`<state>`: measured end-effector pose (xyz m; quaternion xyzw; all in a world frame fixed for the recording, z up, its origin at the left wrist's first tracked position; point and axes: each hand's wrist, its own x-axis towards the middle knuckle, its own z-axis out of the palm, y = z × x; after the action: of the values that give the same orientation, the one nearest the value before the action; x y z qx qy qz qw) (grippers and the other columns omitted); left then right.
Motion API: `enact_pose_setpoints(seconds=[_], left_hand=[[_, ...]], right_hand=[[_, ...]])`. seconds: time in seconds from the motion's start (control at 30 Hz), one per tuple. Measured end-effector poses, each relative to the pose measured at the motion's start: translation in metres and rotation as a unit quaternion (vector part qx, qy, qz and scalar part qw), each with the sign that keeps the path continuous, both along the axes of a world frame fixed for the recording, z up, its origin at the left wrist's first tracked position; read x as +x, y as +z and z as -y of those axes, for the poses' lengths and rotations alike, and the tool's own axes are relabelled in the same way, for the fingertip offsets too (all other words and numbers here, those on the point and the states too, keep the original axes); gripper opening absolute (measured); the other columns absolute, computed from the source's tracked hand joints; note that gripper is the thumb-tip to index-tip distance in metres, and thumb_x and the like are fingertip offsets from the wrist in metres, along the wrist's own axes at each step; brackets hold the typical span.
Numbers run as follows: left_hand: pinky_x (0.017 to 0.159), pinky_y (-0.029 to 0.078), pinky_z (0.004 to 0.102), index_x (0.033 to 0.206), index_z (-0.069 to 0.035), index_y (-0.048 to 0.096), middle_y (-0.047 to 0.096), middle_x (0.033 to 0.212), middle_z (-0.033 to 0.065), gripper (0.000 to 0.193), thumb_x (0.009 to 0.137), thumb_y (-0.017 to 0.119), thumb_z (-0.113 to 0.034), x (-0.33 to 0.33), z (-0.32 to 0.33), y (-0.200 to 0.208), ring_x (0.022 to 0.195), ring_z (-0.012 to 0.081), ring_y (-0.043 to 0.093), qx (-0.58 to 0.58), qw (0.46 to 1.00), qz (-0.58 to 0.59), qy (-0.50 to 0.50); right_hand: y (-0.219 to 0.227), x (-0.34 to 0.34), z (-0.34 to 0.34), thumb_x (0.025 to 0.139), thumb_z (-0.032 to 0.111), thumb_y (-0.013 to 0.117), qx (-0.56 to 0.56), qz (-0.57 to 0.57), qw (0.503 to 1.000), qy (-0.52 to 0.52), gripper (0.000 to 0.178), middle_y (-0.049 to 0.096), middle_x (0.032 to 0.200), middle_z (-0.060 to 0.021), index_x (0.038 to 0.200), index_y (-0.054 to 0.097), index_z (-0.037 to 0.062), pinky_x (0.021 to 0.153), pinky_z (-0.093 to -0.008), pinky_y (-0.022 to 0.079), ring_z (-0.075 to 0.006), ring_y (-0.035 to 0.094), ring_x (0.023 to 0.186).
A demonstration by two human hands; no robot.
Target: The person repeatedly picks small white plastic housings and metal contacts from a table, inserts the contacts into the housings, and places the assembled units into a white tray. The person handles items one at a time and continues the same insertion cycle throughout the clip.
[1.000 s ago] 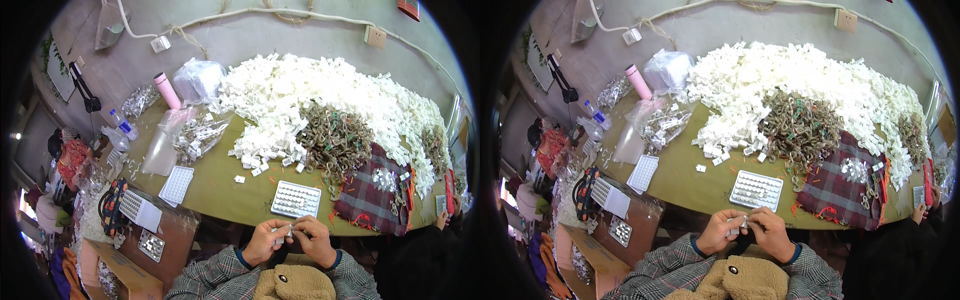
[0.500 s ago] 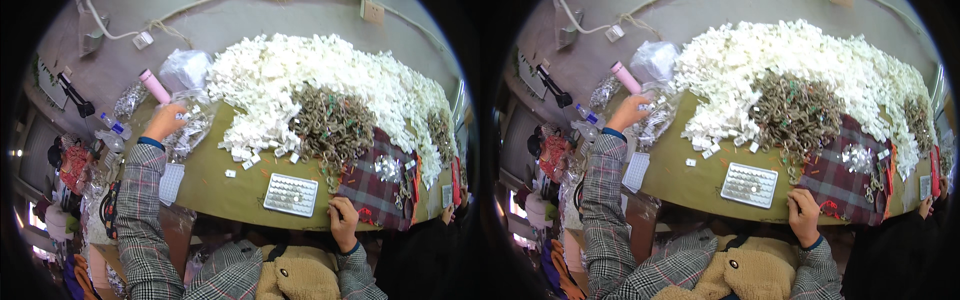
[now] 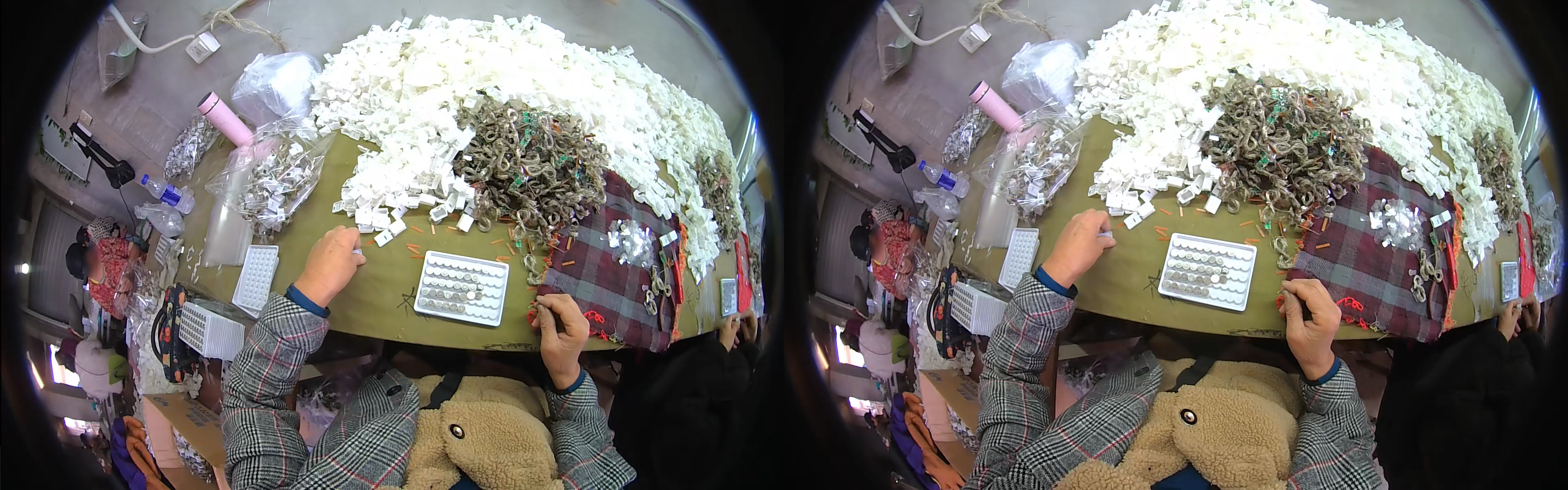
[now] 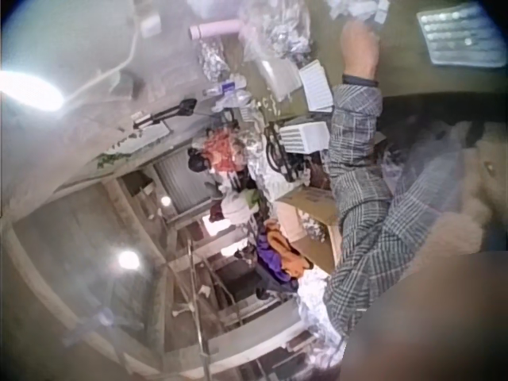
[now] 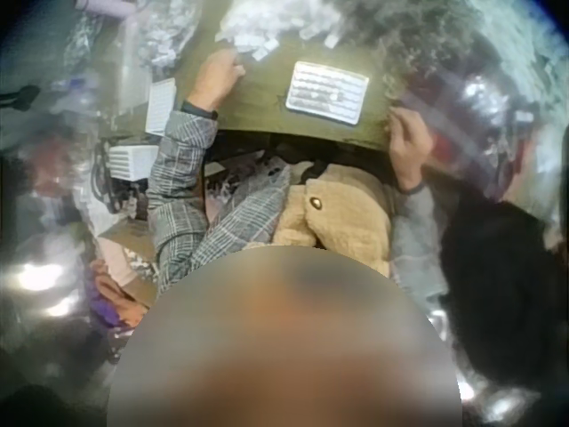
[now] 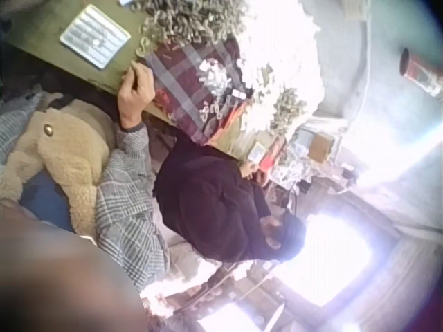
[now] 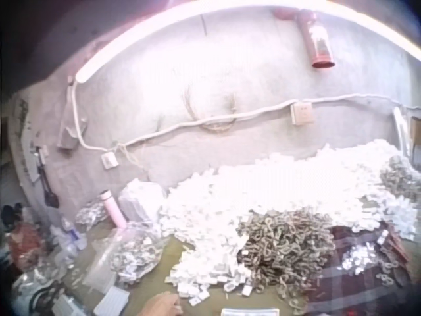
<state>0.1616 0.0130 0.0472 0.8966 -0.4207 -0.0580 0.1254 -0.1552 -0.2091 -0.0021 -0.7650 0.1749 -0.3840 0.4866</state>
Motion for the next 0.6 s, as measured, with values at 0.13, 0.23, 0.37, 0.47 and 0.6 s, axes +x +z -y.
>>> enact_pose_setpoints(seconds=[0.13,0.23,0.37,0.47,0.6], left_hand=[[0.067,0.051,0.0466,0.088,-0.004,0.061,0.059,0.093,0.0145,0.021,0.077,0.076,-0.013,-0.013,0.013,0.001,0.081,0.0369,0.064,-0.057,0.987,0.149,-0.024],[0.065,0.052,0.046,0.091,-0.004,0.06,0.058,0.097,0.015,0.017,0.083,0.072,-0.013,-0.02,0.043,-0.011,0.078,0.0368,0.065,-0.141,0.972,0.145,-0.119],[0.067,0.052,0.0488,0.095,-0.004,0.059,0.058,0.099,0.0151,0.013,0.086,0.066,-0.009,-0.015,0.067,-0.027,0.08,0.0377,0.065,-0.012,0.987,0.135,-0.081],[0.069,0.053,0.0463,0.1,-0.002,0.06,0.059,0.101,0.0175,0.016,0.084,0.065,-0.002,-0.017,0.06,-0.027,0.08,0.0378,0.066,-0.073,0.987,0.111,-0.09],[0.068,0.056,0.0333,0.108,0.001,0.063,0.067,0.098,0.0123,0.02,0.088,0.063,0.003,-0.034,0.035,-0.014,0.081,0.0256,0.07,-0.256,0.959,-0.105,-0.058]], right_hand=[[0.001,0.001,-0.003,0.088,-0.011,0.061,-0.021,-0.008,1.0,-0.009,0.011,0.064,0.086,-0.0107,0.097,0.066,-0.0062,0.056,-0.0249,0.047,-0.0129,0.06,0.062],[0.001,0.003,-0.005,0.086,-0.011,0.062,-0.038,-0.011,0.999,-0.019,0.012,0.064,0.085,-0.0105,0.096,0.067,-0.006,0.056,-0.0253,0.047,-0.0135,0.06,0.062],[-0.001,0.002,-0.006,0.085,-0.011,0.062,-0.05,-0.006,0.998,-0.029,0.013,0.065,0.083,-0.0105,0.096,0.067,-0.005,0.057,-0.0255,0.047,-0.0144,0.061,0.062],[0.0,-0.002,-0.008,0.086,-0.009,0.062,-0.036,0.008,0.998,-0.042,0.012,0.064,0.082,-0.0109,0.095,0.068,-0.0043,0.056,-0.0261,0.048,-0.015,0.062,0.062],[0.014,0.001,-0.003,0.088,-0.007,0.063,-0.014,-0.019,1.0,-0.018,0.009,0.064,0.08,-0.01,0.095,0.068,-0.0051,0.056,-0.0258,0.048,-0.0129,0.062,0.062]])
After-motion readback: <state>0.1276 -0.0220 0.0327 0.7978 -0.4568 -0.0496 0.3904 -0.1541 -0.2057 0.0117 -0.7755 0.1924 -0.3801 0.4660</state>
